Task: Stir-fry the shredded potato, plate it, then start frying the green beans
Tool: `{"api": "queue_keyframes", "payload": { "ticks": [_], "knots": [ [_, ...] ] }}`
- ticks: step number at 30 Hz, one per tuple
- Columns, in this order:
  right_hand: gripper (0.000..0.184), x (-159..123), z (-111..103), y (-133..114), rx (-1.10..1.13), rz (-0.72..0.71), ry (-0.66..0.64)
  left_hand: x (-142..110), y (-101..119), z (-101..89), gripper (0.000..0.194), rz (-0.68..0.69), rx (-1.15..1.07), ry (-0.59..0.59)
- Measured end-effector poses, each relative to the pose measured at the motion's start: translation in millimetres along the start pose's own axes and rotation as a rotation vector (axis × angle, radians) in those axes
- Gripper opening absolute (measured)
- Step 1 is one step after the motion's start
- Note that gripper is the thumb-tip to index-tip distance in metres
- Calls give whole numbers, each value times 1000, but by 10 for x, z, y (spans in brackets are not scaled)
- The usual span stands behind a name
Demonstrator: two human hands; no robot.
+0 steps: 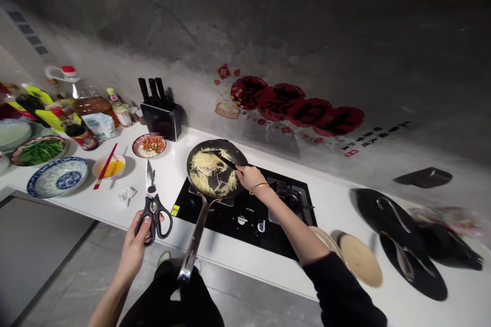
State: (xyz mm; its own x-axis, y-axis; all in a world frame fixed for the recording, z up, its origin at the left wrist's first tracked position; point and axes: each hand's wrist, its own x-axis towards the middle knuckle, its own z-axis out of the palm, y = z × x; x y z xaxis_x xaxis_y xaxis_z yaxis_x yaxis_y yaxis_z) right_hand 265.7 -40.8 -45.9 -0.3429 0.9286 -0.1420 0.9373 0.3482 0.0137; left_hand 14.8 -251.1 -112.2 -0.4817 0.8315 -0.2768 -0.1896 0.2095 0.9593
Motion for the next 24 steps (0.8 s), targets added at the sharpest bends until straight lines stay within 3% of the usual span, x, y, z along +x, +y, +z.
{"api": "queue_keyframes", "payload": {
  "ticks": [3,6,8,10,12,16,19,24],
  "knots": [
    [34,-91,-275,138,-45,-62,-87,-3,24,-6,39,15,8,-7],
    [32,-365,-642,348,-82,-120,-150,3,38,-9,41,21,2,13],
    [31,-509,-776,395,-79,-208,-171,10,43,-6,42,21,-5,23],
    [31,-549,-756,318,-88,-305,-162,17,55,-1,43,16,-8,36],
    [35,-481,-607,156,-148,-338,-129,22,73,2,43,6,-7,49],
    [39,-224,-267,-56,-262,-231,-87,20,102,-14,41,-6,-1,38],
    [39,-175,-285,132,-244,-161,-128,19,99,-31,41,-4,8,29],
    [32,-388,-747,747,-175,-166,-184,29,79,-8,43,-13,-22,47]
  ]
}}
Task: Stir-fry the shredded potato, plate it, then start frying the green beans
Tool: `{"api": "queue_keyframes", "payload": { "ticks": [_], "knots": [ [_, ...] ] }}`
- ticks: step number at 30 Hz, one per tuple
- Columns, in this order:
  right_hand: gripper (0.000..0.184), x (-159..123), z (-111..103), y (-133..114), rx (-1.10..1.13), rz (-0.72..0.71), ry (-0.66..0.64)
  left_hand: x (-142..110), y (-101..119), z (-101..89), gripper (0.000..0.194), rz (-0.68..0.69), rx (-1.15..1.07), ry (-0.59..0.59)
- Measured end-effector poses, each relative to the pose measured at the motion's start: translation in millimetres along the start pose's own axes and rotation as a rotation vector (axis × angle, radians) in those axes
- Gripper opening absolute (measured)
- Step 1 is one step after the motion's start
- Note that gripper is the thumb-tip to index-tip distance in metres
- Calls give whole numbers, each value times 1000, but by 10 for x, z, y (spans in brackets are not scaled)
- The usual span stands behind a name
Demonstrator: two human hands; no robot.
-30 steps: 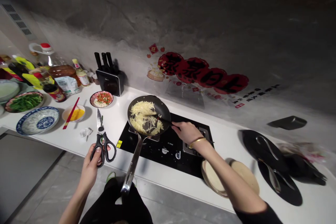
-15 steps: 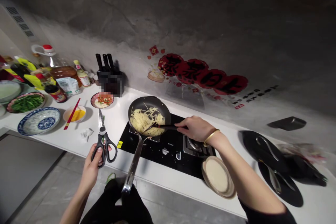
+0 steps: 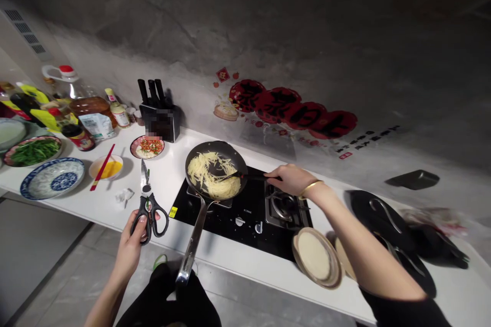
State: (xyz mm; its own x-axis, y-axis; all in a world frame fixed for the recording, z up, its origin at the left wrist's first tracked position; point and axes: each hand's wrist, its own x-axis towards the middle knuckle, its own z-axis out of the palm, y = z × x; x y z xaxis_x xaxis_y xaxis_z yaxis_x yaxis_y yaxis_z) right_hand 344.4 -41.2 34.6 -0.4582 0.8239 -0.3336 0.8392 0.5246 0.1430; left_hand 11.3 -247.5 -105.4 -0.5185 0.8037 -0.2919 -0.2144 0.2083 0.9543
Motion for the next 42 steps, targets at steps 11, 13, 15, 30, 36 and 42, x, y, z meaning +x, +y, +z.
{"api": "queue_keyframes", "payload": {
  "ticks": [11,13,15,30,36,42],
  "knots": [
    [34,408,478,-469,282,4,269,-4,-65,9,41,14,19,-13],
    [34,504,551,-603,262,-48,284,-7,-56,5,40,15,23,-20],
    [35,509,556,-647,167,-119,242,-12,-28,9,39,12,18,-24],
    [39,-39,358,-281,20,-115,25,-10,-40,26,40,13,-16,8],
    [43,421,635,-771,-105,124,95,-29,-84,-22,40,4,27,-40],
    [40,227,344,-290,89,114,-12,-50,-85,-72,39,25,26,-28]
  ]
}}
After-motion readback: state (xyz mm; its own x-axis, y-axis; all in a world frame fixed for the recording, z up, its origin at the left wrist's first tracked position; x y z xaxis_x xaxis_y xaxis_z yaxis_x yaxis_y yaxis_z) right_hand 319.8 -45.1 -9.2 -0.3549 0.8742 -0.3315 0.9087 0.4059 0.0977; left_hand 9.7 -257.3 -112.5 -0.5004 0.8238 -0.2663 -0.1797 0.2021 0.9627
